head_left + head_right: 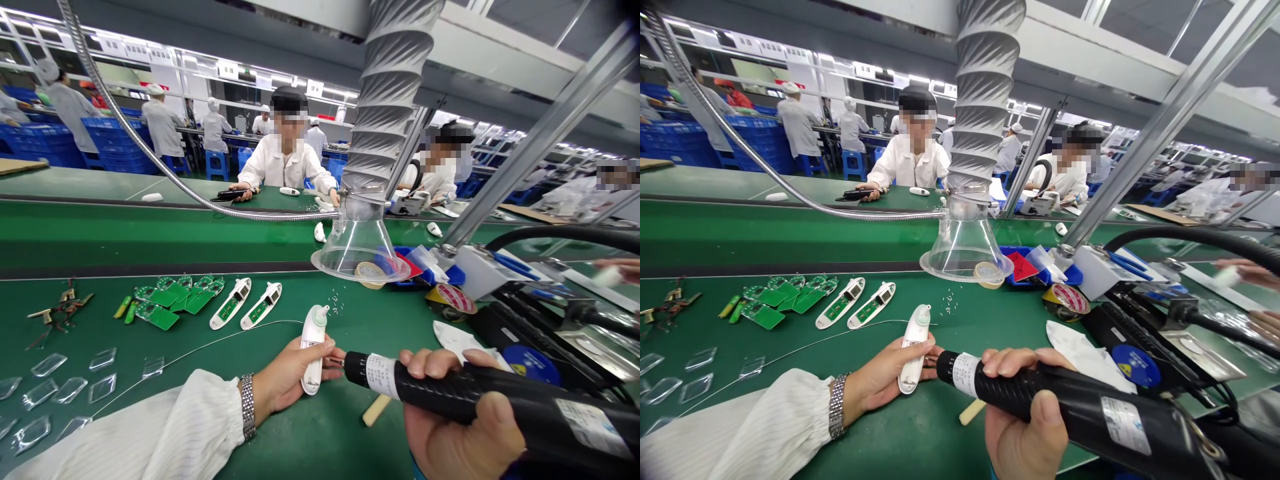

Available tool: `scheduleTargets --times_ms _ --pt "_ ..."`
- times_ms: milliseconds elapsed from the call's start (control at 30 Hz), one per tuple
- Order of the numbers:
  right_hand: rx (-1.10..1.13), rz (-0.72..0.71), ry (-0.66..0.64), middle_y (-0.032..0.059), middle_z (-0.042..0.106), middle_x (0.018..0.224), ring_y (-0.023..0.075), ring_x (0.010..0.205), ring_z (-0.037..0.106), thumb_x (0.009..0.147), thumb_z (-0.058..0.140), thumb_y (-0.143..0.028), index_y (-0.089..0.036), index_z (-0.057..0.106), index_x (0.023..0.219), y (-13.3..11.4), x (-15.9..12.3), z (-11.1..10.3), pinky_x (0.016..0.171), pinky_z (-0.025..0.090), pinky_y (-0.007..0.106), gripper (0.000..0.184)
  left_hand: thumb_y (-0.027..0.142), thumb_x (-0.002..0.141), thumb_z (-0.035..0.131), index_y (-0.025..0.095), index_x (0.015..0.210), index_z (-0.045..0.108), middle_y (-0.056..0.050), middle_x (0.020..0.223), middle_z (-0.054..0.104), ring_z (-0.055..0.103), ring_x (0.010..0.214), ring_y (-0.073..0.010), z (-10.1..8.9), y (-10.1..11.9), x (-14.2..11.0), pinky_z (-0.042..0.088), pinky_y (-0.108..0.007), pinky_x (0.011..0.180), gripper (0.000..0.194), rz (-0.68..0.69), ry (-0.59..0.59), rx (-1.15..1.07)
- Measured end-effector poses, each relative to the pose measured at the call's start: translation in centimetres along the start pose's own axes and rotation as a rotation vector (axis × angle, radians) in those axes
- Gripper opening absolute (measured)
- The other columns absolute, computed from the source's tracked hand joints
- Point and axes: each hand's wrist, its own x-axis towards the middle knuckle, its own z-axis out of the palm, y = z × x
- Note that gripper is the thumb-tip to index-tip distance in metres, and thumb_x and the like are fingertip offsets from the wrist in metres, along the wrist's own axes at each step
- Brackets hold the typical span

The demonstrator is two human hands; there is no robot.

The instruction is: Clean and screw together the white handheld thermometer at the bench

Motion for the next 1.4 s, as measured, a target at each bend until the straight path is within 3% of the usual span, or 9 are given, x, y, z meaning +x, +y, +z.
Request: scheduleTargets --times_ms 67,200,433,1000,1400 --pt "0.001 -0.033 -0.030 -0.0040 0.052 0.056 0.0145 0.049 0.046 0.066 0.066 -0.045 -0.027 0.057 0.084 -0.4 -0.3 0.2 0.055 0.045 0.034 0.027 0.023 0.070 0.069 0.012 0.081 0.054 -0.008 0.080 0.064 0.061 0.072 -0.0149 0.0 -0.2 0.1 0.052 -0.027 0.069 0.021 0.025 0.069 -0.025" --pt "0.006 -0.061 -0.100 -0.0043 0.051 0.055 0.0134 0.046 0.044 0.066 0.066 -0.047 -0.027 0.057 0.086 -0.9 -1.1 0.7 0.049 0.042 0.032 0.030 0.023 0.070 0.069 0.015 0.078 0.051 0.003 0.057 0.052 0.046 0.048 -0.0063 -0.3 -0.5 0.5 0.046 -0.021 0.052 0.021 0.083 0.142 -0.048" --pt "-0.016 -0.044 -0.178 -0.0044 0.053 0.056 0.0133 0.046 0.045 0.071 0.063 -0.048 -0.027 0.055 0.089 -0.3 -2.1 1.0 0.050 0.042 0.032 0.029 0.025 0.065 0.072 0.016 0.075 0.048 0.005 0.054 0.047 0.039 0.045 -0.0046 -0.2 -0.5 0.6 0.036 -0.018 0.044 0.028 0.099 0.116 -0.066" --pt "0.085 -0.023 -0.286 -0.0055 0.052 0.062 0.0119 0.050 0.046 0.077 0.061 -0.038 -0.024 0.049 0.089 1.4 -2.9 2.1 0.054 0.039 0.028 0.022 0.027 0.067 0.070 0.015 0.072 0.048 0.006 0.053 0.044 0.036 0.043 -0.0030 -0.6 -0.7 0.7 0.030 -0.015 0.041 0.026 0.107 0.044 -0.014" --pt "0.094 -0.015 -0.255 -0.0056 0.051 0.059 0.0112 0.048 0.044 0.076 0.060 -0.040 -0.025 0.050 0.087 1.7 -2.7 2.3 0.052 0.037 0.027 0.021 0.024 0.067 0.069 0.015 0.073 0.048 0.006 0.053 0.043 0.034 0.043 -0.0027 -0.5 -0.7 0.7 0.028 -0.015 0.040 0.024 0.093 0.049 -0.033"
